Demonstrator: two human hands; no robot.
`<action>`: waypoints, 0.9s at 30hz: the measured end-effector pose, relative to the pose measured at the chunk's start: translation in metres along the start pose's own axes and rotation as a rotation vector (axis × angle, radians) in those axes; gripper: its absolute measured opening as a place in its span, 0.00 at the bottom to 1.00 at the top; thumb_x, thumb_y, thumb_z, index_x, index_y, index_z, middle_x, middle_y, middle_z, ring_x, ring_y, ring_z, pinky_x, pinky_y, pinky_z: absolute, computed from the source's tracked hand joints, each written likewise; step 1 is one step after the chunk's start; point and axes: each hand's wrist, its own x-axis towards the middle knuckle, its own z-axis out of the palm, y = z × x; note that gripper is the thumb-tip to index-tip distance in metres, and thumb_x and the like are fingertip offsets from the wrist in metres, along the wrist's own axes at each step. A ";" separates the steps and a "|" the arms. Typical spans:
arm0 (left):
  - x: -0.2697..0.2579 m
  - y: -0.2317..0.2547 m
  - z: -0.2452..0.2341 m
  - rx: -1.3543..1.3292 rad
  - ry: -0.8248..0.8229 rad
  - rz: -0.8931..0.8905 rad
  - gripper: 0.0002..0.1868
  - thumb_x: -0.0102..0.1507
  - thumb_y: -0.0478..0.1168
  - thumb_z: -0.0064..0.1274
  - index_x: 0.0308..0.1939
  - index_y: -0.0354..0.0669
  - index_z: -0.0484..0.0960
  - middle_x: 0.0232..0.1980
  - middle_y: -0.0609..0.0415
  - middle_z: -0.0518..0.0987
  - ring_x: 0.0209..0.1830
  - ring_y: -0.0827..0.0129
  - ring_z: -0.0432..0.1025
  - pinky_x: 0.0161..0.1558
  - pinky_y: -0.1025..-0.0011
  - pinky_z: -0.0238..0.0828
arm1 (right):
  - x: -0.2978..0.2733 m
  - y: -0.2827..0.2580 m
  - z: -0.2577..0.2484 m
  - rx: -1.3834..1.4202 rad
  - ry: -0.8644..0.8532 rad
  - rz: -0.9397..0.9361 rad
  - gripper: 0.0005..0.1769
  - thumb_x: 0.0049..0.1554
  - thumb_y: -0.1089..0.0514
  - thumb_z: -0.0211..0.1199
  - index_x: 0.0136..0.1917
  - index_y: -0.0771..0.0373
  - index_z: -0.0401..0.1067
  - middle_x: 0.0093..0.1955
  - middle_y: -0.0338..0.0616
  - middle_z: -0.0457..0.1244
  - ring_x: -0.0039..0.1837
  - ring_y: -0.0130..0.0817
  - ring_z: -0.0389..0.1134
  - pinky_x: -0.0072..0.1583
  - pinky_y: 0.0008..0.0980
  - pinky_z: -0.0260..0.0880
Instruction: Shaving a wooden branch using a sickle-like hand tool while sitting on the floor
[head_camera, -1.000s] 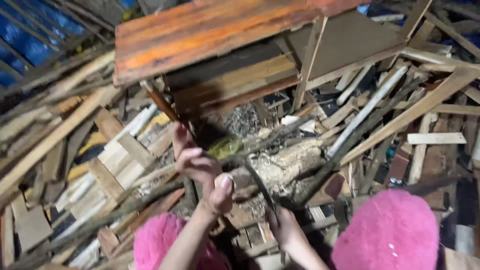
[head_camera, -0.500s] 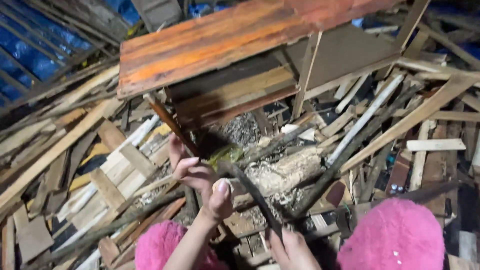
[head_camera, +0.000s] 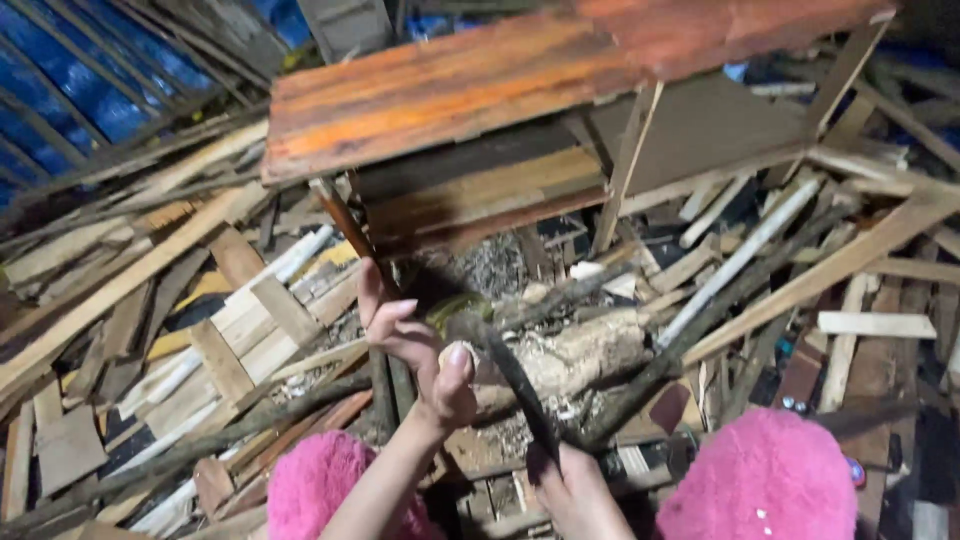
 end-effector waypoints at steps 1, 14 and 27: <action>0.002 0.001 0.001 -0.006 0.010 0.004 0.29 0.57 0.52 0.40 0.60 0.47 0.57 0.83 0.38 0.41 0.85 0.43 0.37 0.83 0.44 0.29 | 0.000 -0.003 -0.002 -0.133 0.008 -0.011 0.12 0.59 0.58 0.55 0.41 0.64 0.77 0.27 0.41 0.66 0.30 0.29 0.61 0.33 0.31 0.63; 0.003 -0.006 -0.013 0.033 -0.016 -0.093 0.31 0.58 0.56 0.38 0.61 0.45 0.56 0.81 0.36 0.41 0.83 0.42 0.39 0.78 0.52 0.36 | -0.008 0.031 0.004 -0.022 0.083 0.023 0.20 0.60 0.55 0.60 0.31 0.66 0.80 0.19 0.40 0.59 0.22 0.29 0.56 0.27 0.31 0.53; 0.005 0.006 0.005 -0.032 0.034 0.004 0.24 0.59 0.50 0.39 0.56 0.49 0.57 0.81 0.44 0.45 0.86 0.48 0.39 0.88 0.43 0.31 | 0.008 0.014 -0.001 -0.424 0.102 0.006 0.14 0.50 0.62 0.57 0.50 0.60 0.75 0.33 0.48 0.72 0.33 0.38 0.70 0.41 0.39 0.74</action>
